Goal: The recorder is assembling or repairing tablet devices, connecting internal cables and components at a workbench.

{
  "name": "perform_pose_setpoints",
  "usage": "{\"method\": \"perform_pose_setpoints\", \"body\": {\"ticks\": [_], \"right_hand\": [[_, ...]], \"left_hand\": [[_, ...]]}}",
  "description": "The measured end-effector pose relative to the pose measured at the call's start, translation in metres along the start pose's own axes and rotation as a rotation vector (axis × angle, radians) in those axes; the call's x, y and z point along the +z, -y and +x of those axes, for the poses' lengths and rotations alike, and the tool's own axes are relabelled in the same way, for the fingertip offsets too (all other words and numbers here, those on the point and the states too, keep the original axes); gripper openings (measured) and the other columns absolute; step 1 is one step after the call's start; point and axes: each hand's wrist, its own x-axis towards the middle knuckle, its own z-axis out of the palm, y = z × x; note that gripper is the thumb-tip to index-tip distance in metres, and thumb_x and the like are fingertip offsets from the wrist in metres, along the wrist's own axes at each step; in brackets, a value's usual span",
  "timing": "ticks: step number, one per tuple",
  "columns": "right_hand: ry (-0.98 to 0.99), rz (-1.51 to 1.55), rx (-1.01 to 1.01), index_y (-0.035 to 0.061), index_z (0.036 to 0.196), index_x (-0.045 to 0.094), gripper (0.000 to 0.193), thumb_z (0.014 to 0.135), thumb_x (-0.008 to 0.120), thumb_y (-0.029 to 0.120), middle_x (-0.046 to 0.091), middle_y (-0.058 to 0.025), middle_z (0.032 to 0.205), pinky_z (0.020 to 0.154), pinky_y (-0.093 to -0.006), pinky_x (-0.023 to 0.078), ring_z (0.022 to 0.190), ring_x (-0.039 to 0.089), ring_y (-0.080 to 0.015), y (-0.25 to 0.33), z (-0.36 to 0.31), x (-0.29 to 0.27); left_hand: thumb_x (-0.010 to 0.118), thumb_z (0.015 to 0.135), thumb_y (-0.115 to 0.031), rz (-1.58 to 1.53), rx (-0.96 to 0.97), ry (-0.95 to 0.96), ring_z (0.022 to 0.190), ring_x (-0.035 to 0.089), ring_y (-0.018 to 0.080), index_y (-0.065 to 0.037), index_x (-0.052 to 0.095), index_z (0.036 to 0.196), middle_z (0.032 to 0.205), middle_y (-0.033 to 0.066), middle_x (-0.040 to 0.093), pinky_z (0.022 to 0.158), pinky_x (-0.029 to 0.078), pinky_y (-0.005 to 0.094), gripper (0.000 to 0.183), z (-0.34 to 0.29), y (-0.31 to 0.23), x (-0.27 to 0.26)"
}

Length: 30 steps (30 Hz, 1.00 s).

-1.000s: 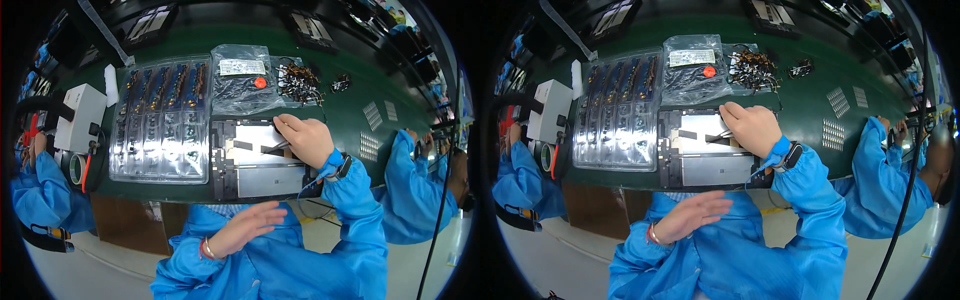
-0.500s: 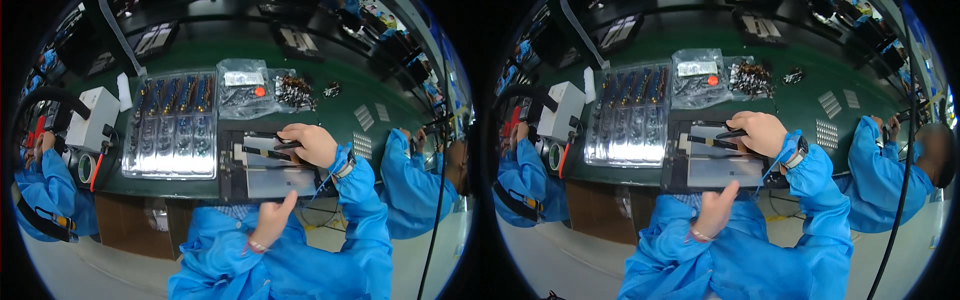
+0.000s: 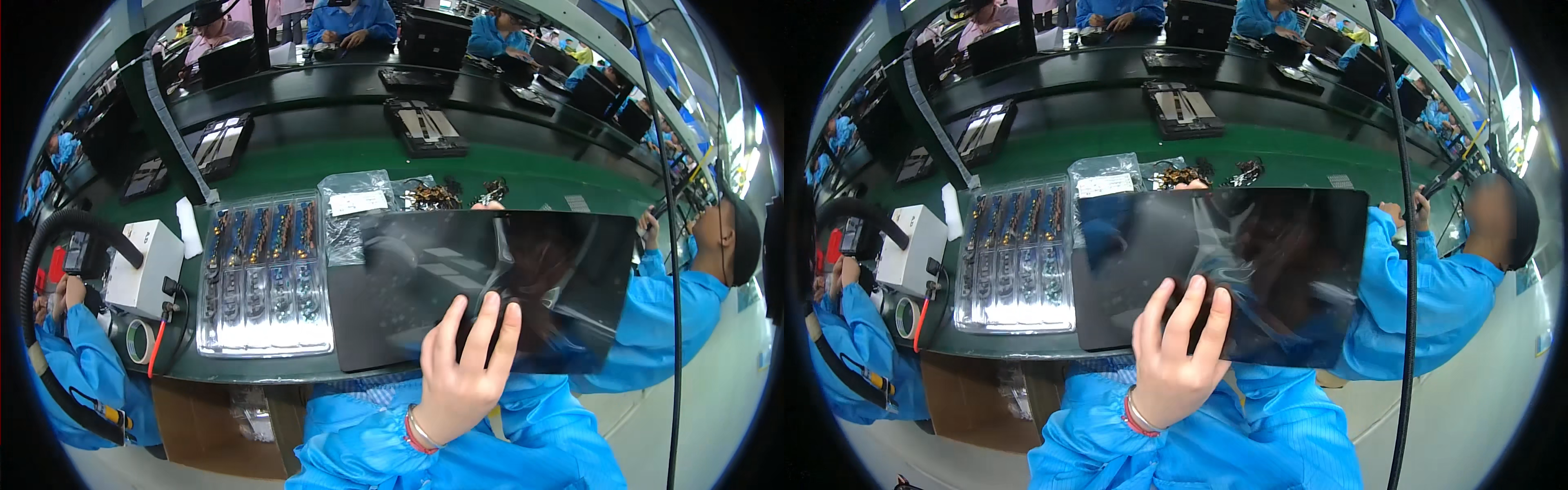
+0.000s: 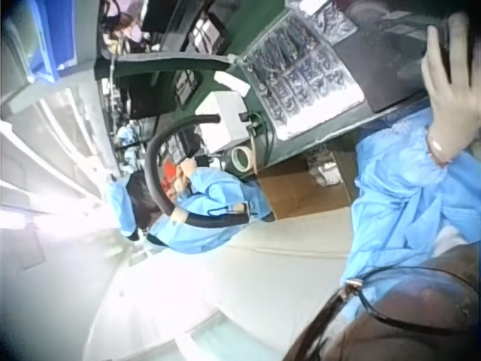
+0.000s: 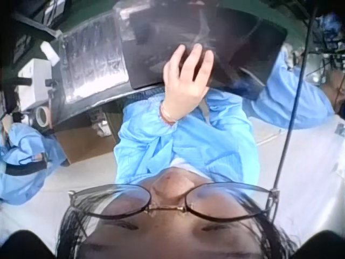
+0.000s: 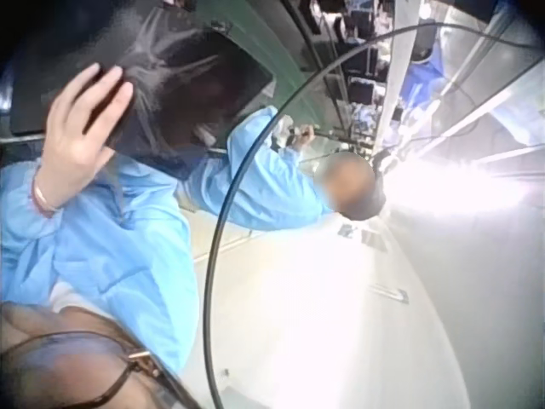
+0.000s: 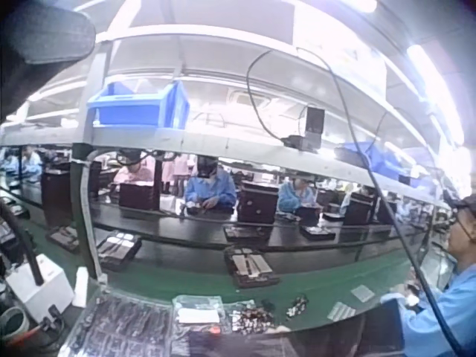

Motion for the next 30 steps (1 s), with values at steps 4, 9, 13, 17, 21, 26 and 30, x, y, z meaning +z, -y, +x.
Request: {"method": "perform_pose_setpoints", "body": {"ticks": [4, 9, 13, 17, 21, 26, 30], "right_hand": [[0.003, 0.187, -0.112, 0.0026, 0.132, 0.037, 0.054, 0.080, 0.052, -0.004, 0.048, -0.0159, 0.124, 0.090, -0.0252, 0.039, 0.106, 0.048, -0.0149, -0.022, 0.101, -0.004], [0.018, 0.409, -0.265, 0.0022, 0.130, 0.039, 0.052, 0.080, 0.051, -0.004, 0.049, -0.0159, 0.124, 0.090, -0.0254, 0.039, 0.106, 0.049, -0.0160, -0.041, 0.135, -0.020], [0.050, 0.634, -0.395, 0.0019, 0.129, 0.041, 0.050, 0.080, 0.051, -0.004, 0.049, -0.0158, 0.124, 0.091, -0.0256, 0.039, 0.106, 0.049, -0.0168, -0.052, 0.143, -0.010], [0.091, 0.805, -0.519, 0.0017, 0.128, 0.042, 0.049, 0.080, 0.050, -0.004, 0.049, -0.0158, 0.124, 0.091, -0.0258, 0.039, 0.106, 0.050, -0.0176, -0.050, 0.084, -0.036], [-0.184, 0.349, -0.230, 0.0003, 0.118, 0.052, 0.044, 0.076, 0.048, -0.008, 0.052, -0.0154, 0.120, 0.087, -0.0262, 0.042, 0.102, 0.055, -0.0223, 0.020, 0.061, -0.021], [0.396, -0.280, -0.006, 0.0048, 0.110, 0.059, 0.048, 0.065, 0.050, -0.008, 0.057, -0.0142, 0.111, 0.078, -0.0327, 0.049, 0.091, 0.060, -0.0296, 0.027, 0.068, -0.012], [0.538, -0.376, 0.024, 0.0102, 0.107, 0.062, 0.041, 0.067, 0.056, 0.003, 0.060, -0.0079, 0.105, 0.076, -0.0355, 0.049, 0.089, 0.060, -0.0280, -0.002, 0.056, 0.015]], "left_hand": [[0.062, 0.063, -0.010, 0.279, 0.034, -0.035, 0.104, 0.048, 0.0304, -0.013, 0.061, 0.112, 0.121, 0.0092, 0.050, 0.076, 0.040, 0.0363, 0.050, -0.009, 0.005, 0.007], [0.057, 0.070, -0.009, 0.336, 0.043, -0.052, 0.105, 0.048, 0.0287, -0.014, 0.061, 0.112, 0.121, 0.0068, 0.051, 0.077, 0.041, 0.0364, 0.042, -0.010, 0.007, 0.010], [0.058, 0.071, -0.008, 0.352, 0.039, -0.014, 0.105, 0.047, 0.0298, -0.015, 0.060, 0.113, 0.122, 0.0091, 0.049, 0.080, 0.042, 0.0402, 0.043, -0.014, 0.017, 0.010], [0.065, 0.063, -0.001, 0.035, -0.027, -0.071, 0.109, 0.045, 0.0315, -0.014, 0.056, 0.119, 0.124, 0.0141, 0.042, 0.089, 0.042, 0.0419, 0.058, -0.005, 0.019, 0.012], [0.063, 0.070, 0.002, -0.757, -0.315, -0.092, 0.100, 0.054, 0.0275, -0.003, 0.051, 0.119, 0.115, 0.0173, 0.050, 0.085, 0.046, 0.0294, 0.050, 0.001, 0.030, 0.015], [0.054, 0.087, -0.006, -1.798, -1.240, -0.052, 0.097, 0.057, 0.0187, 0.002, 0.052, 0.113, 0.104, 0.0104, 0.059, 0.087, 0.047, 0.0309, 0.027, -0.052, 0.021, 0.039], [0.052, 0.089, -0.009, -1.886, -1.356, -0.169, 0.100, 0.054, 0.0162, 0.002, 0.050, 0.113, 0.110, 0.0083, 0.055, 0.088, 0.047, 0.0307, 0.027, -0.071, 0.030, 0.043]]}}
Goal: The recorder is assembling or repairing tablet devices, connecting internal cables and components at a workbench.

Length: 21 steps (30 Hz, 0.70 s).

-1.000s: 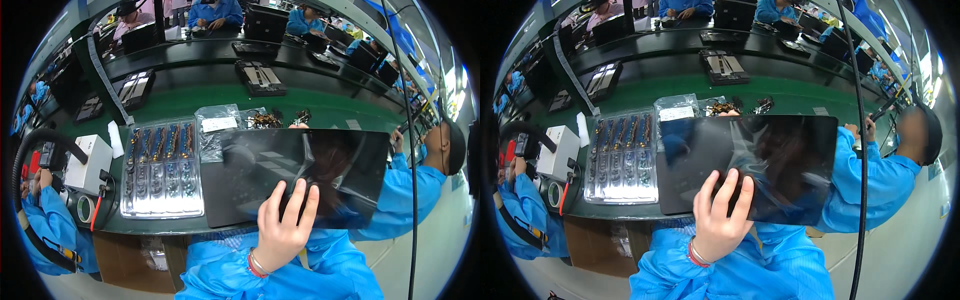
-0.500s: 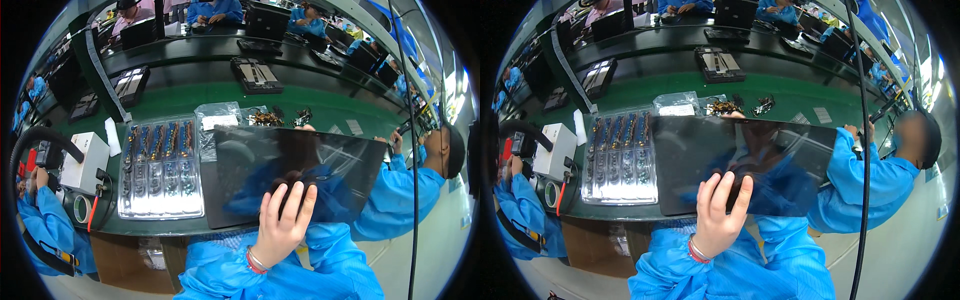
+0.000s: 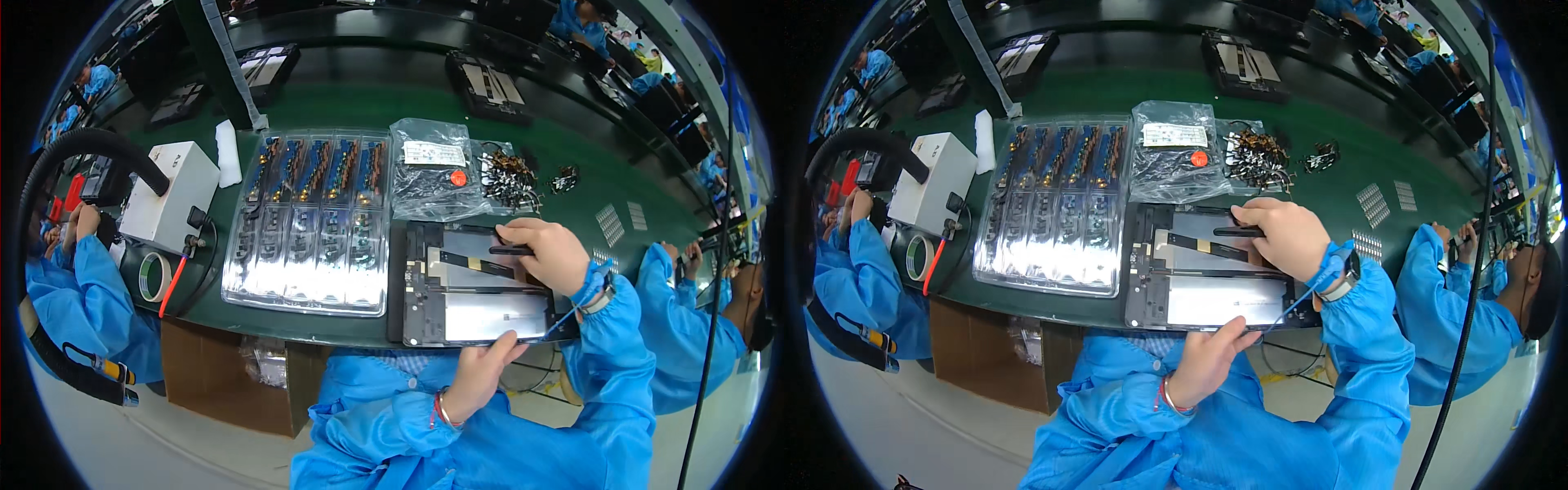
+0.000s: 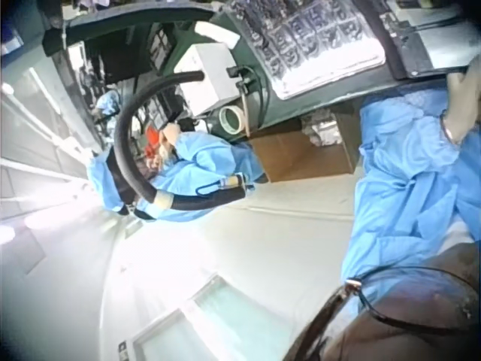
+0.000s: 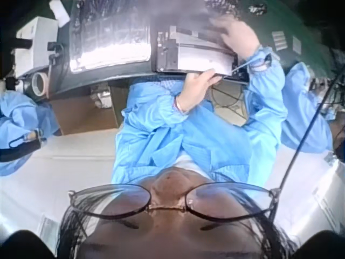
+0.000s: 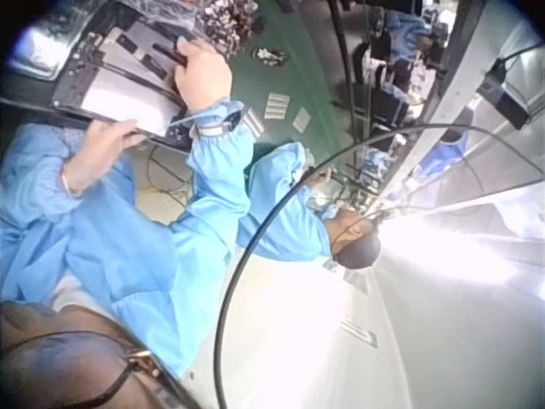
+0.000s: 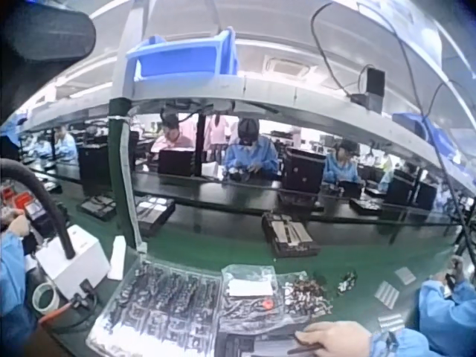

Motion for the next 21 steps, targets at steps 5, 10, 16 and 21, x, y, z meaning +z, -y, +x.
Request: {"method": "perform_pose_setpoints", "body": {"ticks": [5, 10, 16, 21], "right_hand": [[-0.009, 0.063, -0.024, 0.0114, 0.107, 0.062, 0.040, 0.068, 0.056, 0.001, 0.059, -0.0057, 0.106, 0.076, -0.0351, 0.050, 0.090, 0.059, -0.0268, -0.014, -0.002, 0.031], [0.035, 0.036, -0.168, 0.0150, 0.109, 0.061, 0.043, 0.068, 0.058, 0.003, 0.056, -0.0026, 0.112, 0.073, -0.0330, 0.051, 0.088, 0.060, -0.0241, -0.030, 0.002, 0.030], [-0.227, 0.016, -0.020, 0.0171, 0.113, 0.058, 0.049, 0.066, 0.060, 0.002, 0.055, -0.0067, 0.115, 0.066, -0.0359, 0.052, 0.080, 0.062, -0.0266, -0.020, -0.026, 0.020], [-0.252, 0.192, 0.585, -0.0009, 0.108, 0.055, 0.032, 0.077, 0.057, 0.004, 0.053, -0.0154, 0.092, 0.073, -0.0315, 0.045, 0.080, 0.055, -0.0296, -0.047, -0.117, 0.054]], "left_hand": [[0.050, 0.090, -0.011, 0.060, -0.175, -0.030, 0.110, 0.049, 0.0173, 0.000, 0.047, 0.119, 0.120, 0.0084, 0.050, 0.094, 0.041, 0.0316, 0.031, -0.006, -0.014, -0.031], [0.042, 0.093, -0.014, 0.502, -0.636, 0.283, 0.115, 0.048, 0.0205, -0.002, 0.039, 0.130, 0.129, 0.0100, 0.046, 0.096, 0.037, 0.0306, 0.039, -0.039, -0.047, -0.067], [0.057, 0.074, -0.003, 1.862, 0.747, 0.011, 0.077, 0.057, 0.0302, 0.000, 0.054, 0.109, 0.091, 0.0131, 0.060, 0.073, 0.045, 0.0392, 0.036, -0.071, -0.096, -0.063], [0.060, 0.074, -0.004, 2.005, 0.678, -0.315, 0.082, 0.053, 0.0322, 0.003, 0.055, 0.109, 0.096, 0.0158, 0.055, 0.073, 0.043, 0.0387, 0.037, -0.056, -0.101, -0.054]]}}
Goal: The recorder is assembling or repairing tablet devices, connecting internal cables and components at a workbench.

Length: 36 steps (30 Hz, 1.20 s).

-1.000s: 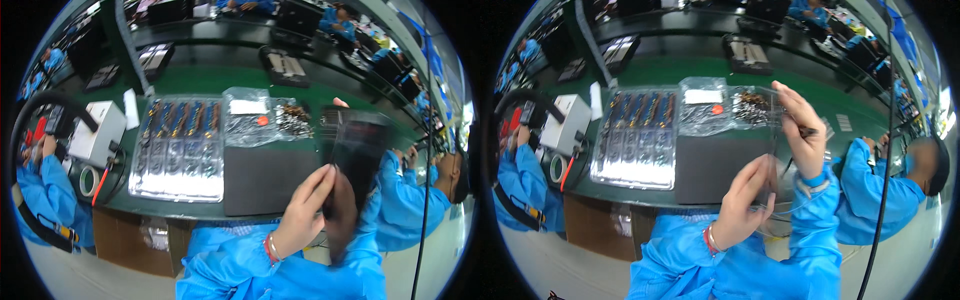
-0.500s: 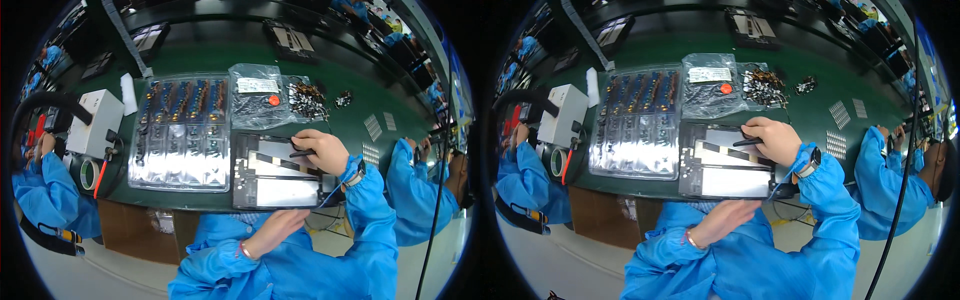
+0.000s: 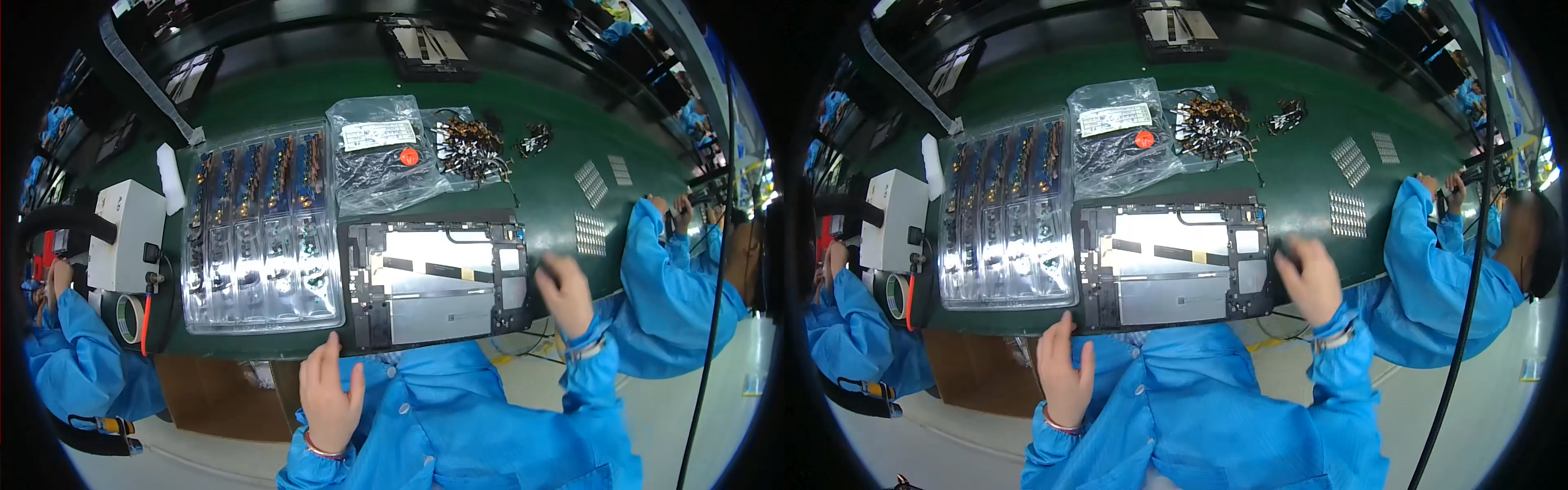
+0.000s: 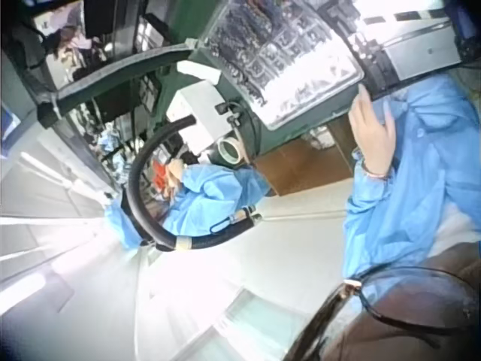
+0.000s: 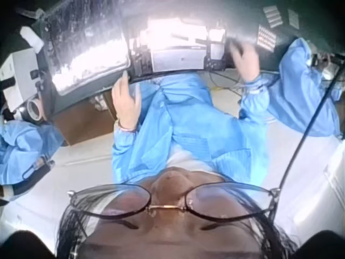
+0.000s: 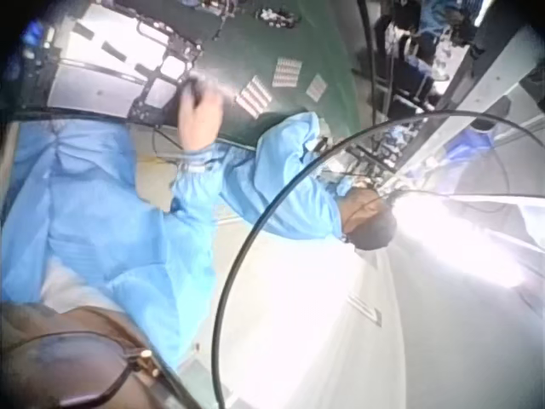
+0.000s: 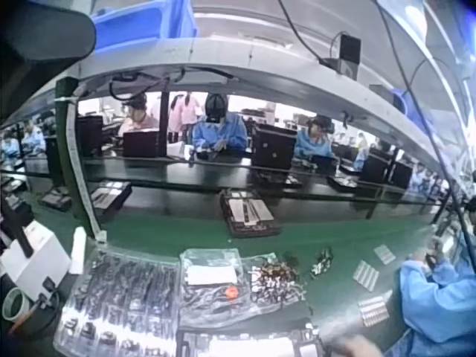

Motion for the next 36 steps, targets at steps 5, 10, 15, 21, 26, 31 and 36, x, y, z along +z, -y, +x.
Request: {"method": "perform_pose_setpoints", "body": {"ticks": [5, 10, 15, 21, 26, 31, 36], "right_hand": [[-0.062, 0.784, 0.145, 0.0003, 0.111, 0.049, 0.038, 0.077, 0.062, 0.009, 0.054, -0.0108, 0.101, 0.083, -0.0305, 0.042, 0.096, 0.052, -0.0199, -0.001, -0.049, 0.044], [-0.050, 1.507, 0.266, -0.0017, 0.116, 0.045, 0.041, 0.077, 0.057, 0.005, 0.054, -0.0145, 0.113, 0.087, -0.0352, 0.046, 0.101, 0.055, -0.0231, 0.017, -0.049, -0.002], [0.048, 1.562, 0.080, 0.0008, 0.117, 0.047, 0.034, 0.084, 0.052, 0.006, 0.057, -0.0112, 0.107, 0.082, -0.0327, 0.049, 0.097, 0.057, -0.0199, 0.078, 0.080, 0.000], [0.218, 1.547, 0.261, 0.0134, 0.087, 0.057, 0.019, 0.074, 0.070, 0.020, 0.056, 0.0002, 0.072, 0.049, -0.0267, 0.034, 0.059, 0.046, -0.0125, 0.194, 0.281, 0.049], [0.158, 1.423, 0.322, 0.0084, 0.079, 0.053, 0.019, 0.073, 0.069, 0.017, 0.053, -0.0034, 0.070, 0.050, -0.0313, 0.033, 0.058, 0.046, -0.0157, 0.270, 0.345, 0.121], [0.167, 1.326, 0.393, 0.0045, 0.077, 0.053, 0.021, 0.072, 0.070, 0.016, 0.053, -0.0049, 0.069, 0.048, -0.0313, 0.035, 0.057, 0.047, -0.0163, 0.281, 0.371, 0.159], [0.280, 1.110, 0.348, 0.0032, 0.078, 0.054, 0.021, 0.070, 0.069, 0.016, 0.054, -0.0061, 0.072, 0.042, -0.0279, 0.034, 0.055, 0.046, -0.0156, 0.260, 0.398, 0.174]], "left_hand": [[0.063, 0.074, -0.005, -0.139, -0.019, 0.030, 0.080, 0.054, 0.0296, 0.004, 0.055, 0.112, 0.092, 0.0154, 0.054, 0.071, 0.045, 0.0354, 0.040, -0.016, 0.003, 0.006], [0.061, 0.071, 0.001, -0.362, 0.051, -0.106, 0.081, 0.057, 0.0259, 0.003, 0.054, 0.114, 0.098, 0.0158, 0.055, 0.069, 0.047, 0.0311, 0.044, 0.006, -0.020, -0.012], [0.059, 0.070, 0.003, -0.487, 0.169, -0.340, 0.091, 0.058, 0.0247, 0.000, 0.044, 0.117, 0.112, 0.0189, 0.053, 0.073, 0.048, 0.0325, 0.050, 0.019, -0.008, -0.019], [0.057, 0.071, 0.004, -0.476, 0.358, -0.225, 0.084, 0.061, 0.0249, 0.000, 0.043, 0.118, 0.114, 0.0203, 0.048, 0.075, 0.049, 0.0327, 0.050, 0.007, -0.012, -0.026], [0.056, 0.071, 0.006, -0.255, 0.233, -0.263, 0.080, 0.063, 0.0241, -0.002, 0.039, 0.121, 0.115, 0.0206, 0.045, 0.073, 0.049, 0.0335, 0.053, -0.017, 0.007, -0.038], [0.045, 0.073, 0.008, -0.202, 0.004, -0.367, 0.081, 0.060, 0.0231, -0.003, 0.035, 0.125, 0.118, 0.0215, 0.040, 0.074, 0.048, 0.0319, 0.054, -0.038, 0.024, -0.058], [0.038, 0.075, 0.011, -0.270, -0.082, -0.457, 0.082, 0.058, 0.0220, -0.004, 0.031, 0.129, 0.122, 0.0212, 0.036, 0.076, 0.048, 0.0317, 0.057, -0.036, 0.027, -0.072]]}}
